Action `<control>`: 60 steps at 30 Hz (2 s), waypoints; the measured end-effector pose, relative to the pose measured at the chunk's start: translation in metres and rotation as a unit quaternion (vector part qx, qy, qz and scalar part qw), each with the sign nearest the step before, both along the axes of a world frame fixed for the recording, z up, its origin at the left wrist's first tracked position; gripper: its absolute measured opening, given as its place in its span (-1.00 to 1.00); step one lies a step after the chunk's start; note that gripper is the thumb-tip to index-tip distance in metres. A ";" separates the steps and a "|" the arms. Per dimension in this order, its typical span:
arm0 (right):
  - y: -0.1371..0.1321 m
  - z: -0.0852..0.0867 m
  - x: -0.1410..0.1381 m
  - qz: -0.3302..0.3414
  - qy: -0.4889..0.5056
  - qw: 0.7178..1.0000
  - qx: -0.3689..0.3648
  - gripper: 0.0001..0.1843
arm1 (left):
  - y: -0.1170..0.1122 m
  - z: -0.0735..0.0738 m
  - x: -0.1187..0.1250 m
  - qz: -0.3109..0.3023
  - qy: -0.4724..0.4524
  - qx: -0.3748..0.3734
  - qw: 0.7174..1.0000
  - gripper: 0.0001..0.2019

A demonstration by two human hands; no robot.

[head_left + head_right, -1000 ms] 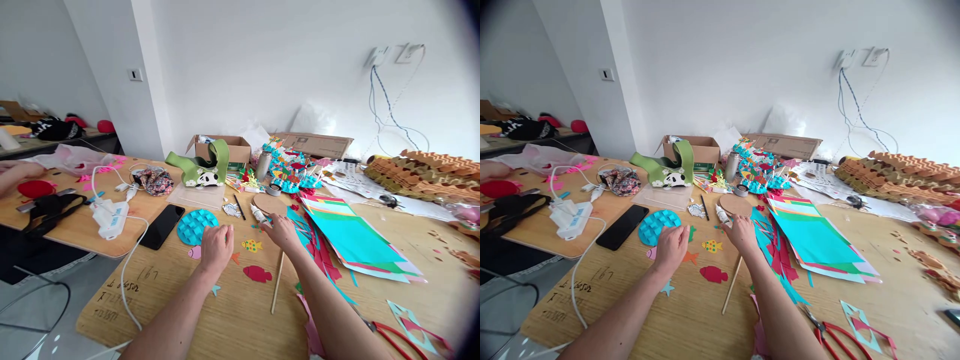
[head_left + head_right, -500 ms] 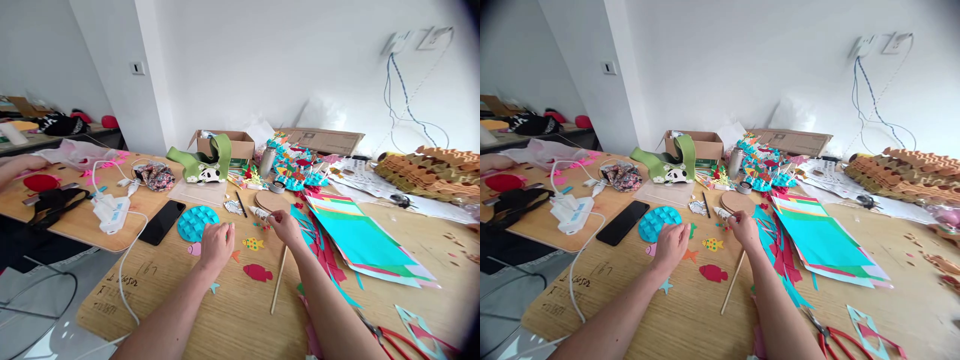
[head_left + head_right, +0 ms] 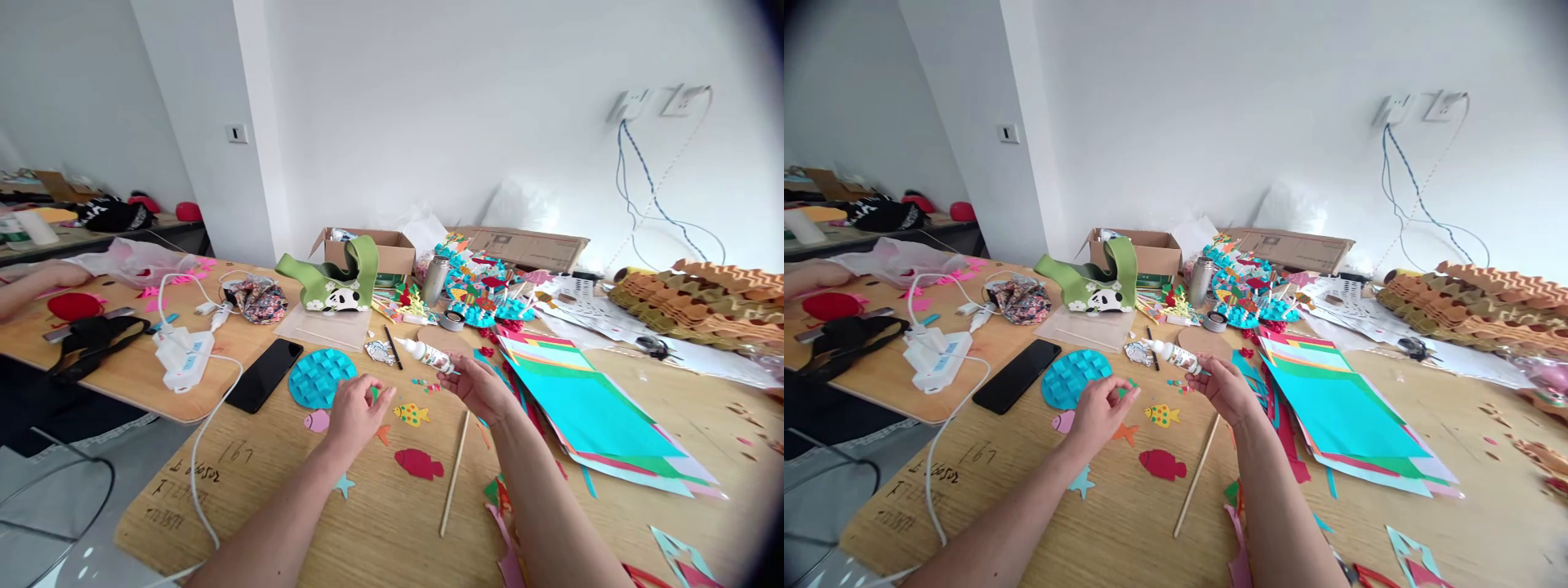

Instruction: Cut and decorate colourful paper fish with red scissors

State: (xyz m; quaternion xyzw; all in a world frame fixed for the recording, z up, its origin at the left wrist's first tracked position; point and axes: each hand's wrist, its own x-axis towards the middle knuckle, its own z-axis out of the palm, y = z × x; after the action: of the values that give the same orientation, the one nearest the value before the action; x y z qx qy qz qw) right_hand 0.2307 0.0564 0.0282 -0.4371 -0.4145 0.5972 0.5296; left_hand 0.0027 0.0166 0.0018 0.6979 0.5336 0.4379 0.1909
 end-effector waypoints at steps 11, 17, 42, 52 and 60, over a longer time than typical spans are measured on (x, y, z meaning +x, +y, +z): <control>-0.017 0.012 -0.055 0.161 0.118 0.979 -0.047 -0.74 | 0.005 0.010 0.000 -0.122 -0.451 -0.140 0.873 -0.62; -0.020 0.005 -0.078 0.158 0.160 0.974 -0.039 -0.68 | 0.002 0.015 0.001 -0.116 -0.457 -0.129 0.873 -0.62; 0.010 -0.014 0.017 -0.128 -0.072 0.989 0.034 -0.58 | 0.001 -0.016 0.003 -0.097 0.060 -0.045 0.992 -0.85; 0.013 -0.012 0.019 -0.145 -0.097 0.982 0.074 -0.56 | 0.000 -0.014 0.000 -0.114 0.115 0.003 0.987 -0.74; 0.010 -0.011 0.011 -0.134 -0.066 0.986 0.068 -0.54 | -0.003 -0.011 0.001 -0.130 0.112 -0.009 0.985 -0.71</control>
State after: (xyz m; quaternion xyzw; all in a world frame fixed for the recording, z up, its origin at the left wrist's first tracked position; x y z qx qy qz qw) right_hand 0.2414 0.0659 0.0173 -0.4902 -0.4258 0.4611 0.6048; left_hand 0.0036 0.0138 -0.0093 0.8040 0.4602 0.3242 0.1915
